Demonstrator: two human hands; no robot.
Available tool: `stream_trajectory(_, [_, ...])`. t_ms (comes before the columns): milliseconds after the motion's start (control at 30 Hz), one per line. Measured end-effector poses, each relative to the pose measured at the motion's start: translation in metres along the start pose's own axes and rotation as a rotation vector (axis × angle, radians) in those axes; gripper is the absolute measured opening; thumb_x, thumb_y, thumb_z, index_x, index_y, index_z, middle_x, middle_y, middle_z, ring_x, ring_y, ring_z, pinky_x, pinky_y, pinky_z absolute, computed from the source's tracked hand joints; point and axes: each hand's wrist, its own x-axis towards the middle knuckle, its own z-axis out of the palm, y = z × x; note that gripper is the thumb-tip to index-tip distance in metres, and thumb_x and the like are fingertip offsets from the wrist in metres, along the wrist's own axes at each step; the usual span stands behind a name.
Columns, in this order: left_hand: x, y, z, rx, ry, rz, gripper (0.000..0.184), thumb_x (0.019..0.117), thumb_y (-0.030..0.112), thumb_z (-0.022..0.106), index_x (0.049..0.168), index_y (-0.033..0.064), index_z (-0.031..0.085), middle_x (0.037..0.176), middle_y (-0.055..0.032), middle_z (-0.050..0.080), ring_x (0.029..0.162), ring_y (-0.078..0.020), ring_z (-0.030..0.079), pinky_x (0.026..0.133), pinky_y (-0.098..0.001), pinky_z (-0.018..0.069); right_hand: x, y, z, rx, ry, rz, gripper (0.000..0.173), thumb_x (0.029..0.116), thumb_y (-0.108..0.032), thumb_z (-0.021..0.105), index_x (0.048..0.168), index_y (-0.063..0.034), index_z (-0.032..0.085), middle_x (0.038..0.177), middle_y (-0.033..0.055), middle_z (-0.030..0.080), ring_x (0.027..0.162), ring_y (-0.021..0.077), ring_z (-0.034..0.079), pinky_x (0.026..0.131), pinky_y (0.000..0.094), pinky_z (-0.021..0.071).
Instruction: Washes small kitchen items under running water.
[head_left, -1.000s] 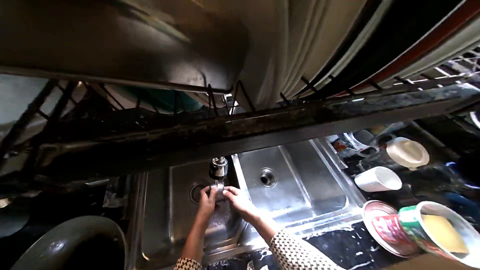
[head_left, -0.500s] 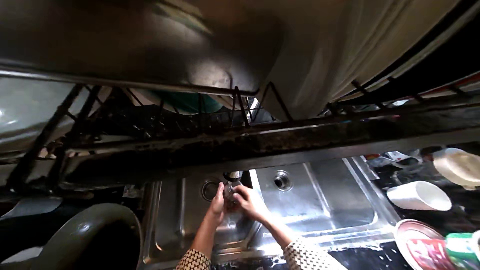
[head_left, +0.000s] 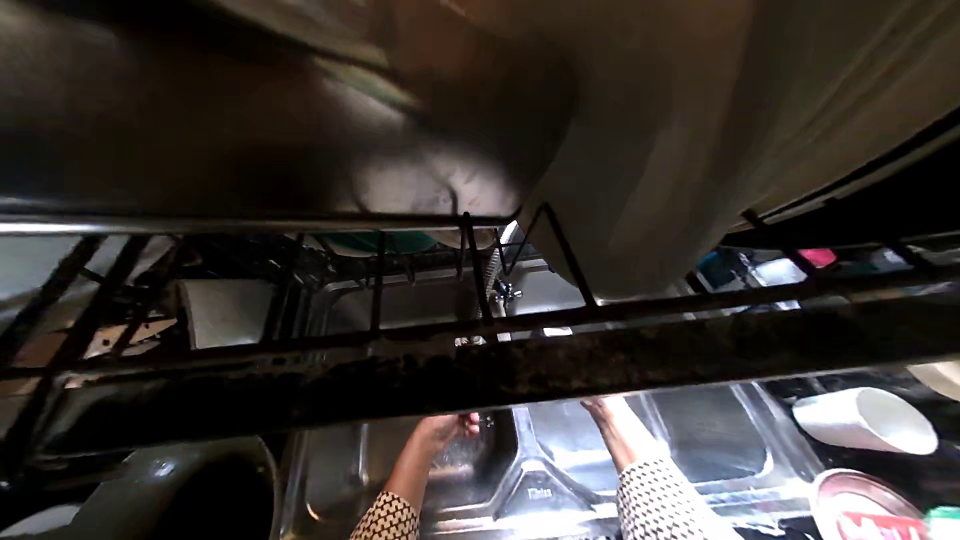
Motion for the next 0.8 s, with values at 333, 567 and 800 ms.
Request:
stream_trajectory(333, [-0.005, -0.064, -0.061, 0.826, 0.002, -0.194, 0.042, 0.111, 0.029, 0.042, 0.138, -0.0018, 0.053, 0.125, -0.0234, 0.061, 0.108, -0.0303, 0.062, 0.098, -0.0468, 0.0492, 0.109, 0.109, -0.052, -0.823, -0.08, 0.069, 0.04, 0.1018, -0.019, 0.058, 0.132, 0.0057, 0.06, 0.132, 0.0271, 0.062, 0.126, 0.0401, 0.059, 0.109, 0.0553, 0.0438])
stream_trajectory(567, [-0.012, -0.056, -0.075, 0.83, 0.17, -0.162, 0.044, 0.1109, 0.03, 0.043, 0.138, -0.003, 0.054, 0.129, -0.0275, 0.062, 0.117, -0.038, 0.062, 0.103, -0.0529, 0.047, -0.03, -0.043, 0.021, -1.161, -0.265, 0.275, 0.045, 0.1104, -0.007, 0.036, 0.153, 0.0072, 0.035, 0.158, 0.0271, 0.038, 0.149, 0.0364, 0.037, 0.122, 0.0452, 0.0259])
stream_trajectory(800, [-0.08, 0.035, 0.014, 0.699, 0.177, -0.116, 0.039, 0.112, 0.013, 0.038, 0.143, -0.0095, 0.047, 0.138, -0.0304, 0.056, 0.126, -0.0374, 0.056, 0.111, -0.0465, 0.0395, -0.061, -0.079, 0.044, -1.313, -0.348, 0.209, 0.044, 0.1081, -0.005, 0.043, 0.148, 0.0128, 0.04, 0.153, 0.0325, 0.043, 0.146, 0.0418, 0.04, 0.121, 0.0477, 0.0288])
